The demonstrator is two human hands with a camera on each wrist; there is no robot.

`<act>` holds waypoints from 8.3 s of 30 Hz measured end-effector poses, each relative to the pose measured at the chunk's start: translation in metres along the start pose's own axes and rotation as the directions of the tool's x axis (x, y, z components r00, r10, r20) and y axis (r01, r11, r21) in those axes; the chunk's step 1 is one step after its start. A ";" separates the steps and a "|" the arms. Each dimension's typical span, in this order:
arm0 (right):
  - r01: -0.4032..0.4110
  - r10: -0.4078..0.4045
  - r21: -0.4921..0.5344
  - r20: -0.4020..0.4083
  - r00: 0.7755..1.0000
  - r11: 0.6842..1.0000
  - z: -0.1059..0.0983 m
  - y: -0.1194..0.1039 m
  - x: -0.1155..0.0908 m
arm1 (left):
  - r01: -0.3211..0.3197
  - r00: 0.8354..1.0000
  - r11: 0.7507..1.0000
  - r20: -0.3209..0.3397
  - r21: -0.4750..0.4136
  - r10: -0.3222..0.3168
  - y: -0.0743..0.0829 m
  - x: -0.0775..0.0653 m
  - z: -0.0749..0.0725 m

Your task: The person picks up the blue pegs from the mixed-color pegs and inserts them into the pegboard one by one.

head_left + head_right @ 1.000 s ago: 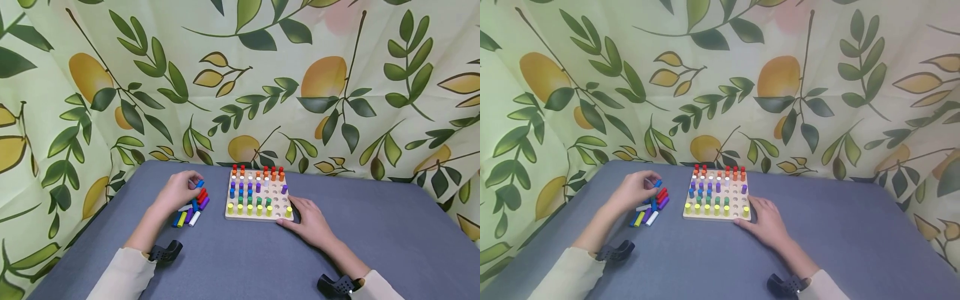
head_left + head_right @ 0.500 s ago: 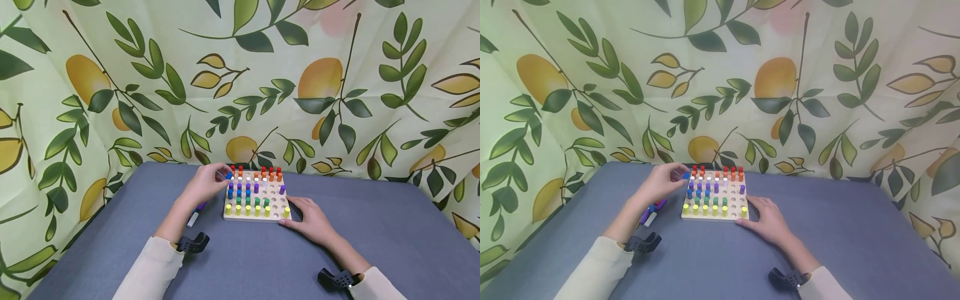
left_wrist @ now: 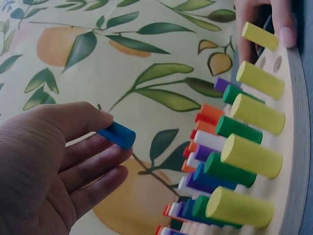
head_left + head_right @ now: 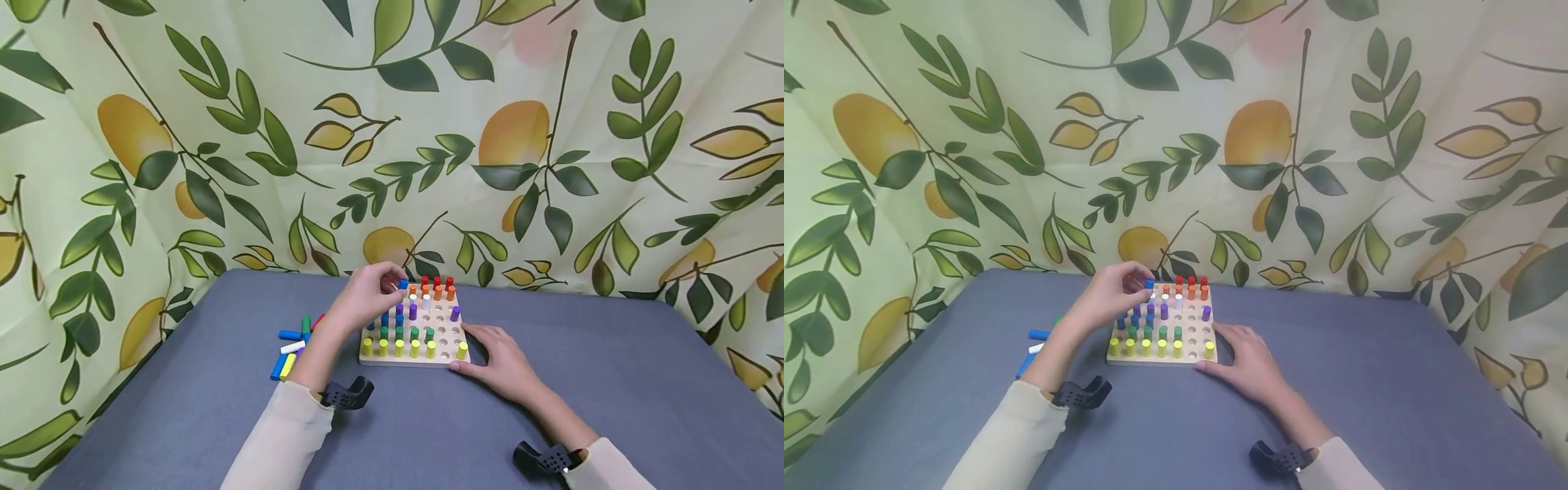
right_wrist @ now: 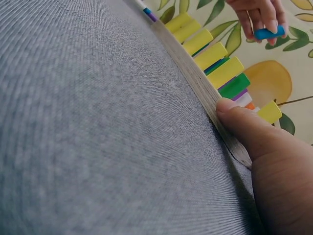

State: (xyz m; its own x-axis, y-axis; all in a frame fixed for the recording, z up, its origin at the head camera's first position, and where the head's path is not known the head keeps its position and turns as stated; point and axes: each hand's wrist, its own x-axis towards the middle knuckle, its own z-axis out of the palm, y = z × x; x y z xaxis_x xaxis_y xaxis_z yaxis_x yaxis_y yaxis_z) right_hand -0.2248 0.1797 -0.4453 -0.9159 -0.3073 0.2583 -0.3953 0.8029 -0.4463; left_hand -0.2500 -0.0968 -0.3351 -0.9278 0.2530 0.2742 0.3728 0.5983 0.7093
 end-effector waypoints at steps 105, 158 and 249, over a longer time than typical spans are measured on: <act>0.032 -0.032 0.000 -0.015 0.999 0.999 0.000 -0.001 -0.001 | 0.080 0.979 0.977 0.170 0.199 -0.115 -0.057 -0.039 -0.038; 0.017 -0.017 -0.011 -0.005 1.000 1.000 0.001 0.000 -0.001 | 0.096 0.974 0.921 0.156 0.377 -0.165 -0.125 -0.074 -0.097; 0.019 -0.019 -0.006 -0.024 1.000 1.000 0.001 0.000 -0.004 | -0.014 0.987 1.000 0.161 0.024 0.010 0.004 0.019 0.040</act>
State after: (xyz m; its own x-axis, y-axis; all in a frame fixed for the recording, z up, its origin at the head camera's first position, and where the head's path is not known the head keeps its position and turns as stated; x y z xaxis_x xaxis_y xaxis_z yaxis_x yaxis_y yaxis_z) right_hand -0.2218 0.1808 -0.4471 -0.9061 -0.3105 0.2873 -0.4124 0.7998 -0.4362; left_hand -0.2657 -0.0595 -0.3533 -0.9094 0.3783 0.1728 0.3859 0.6127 0.6897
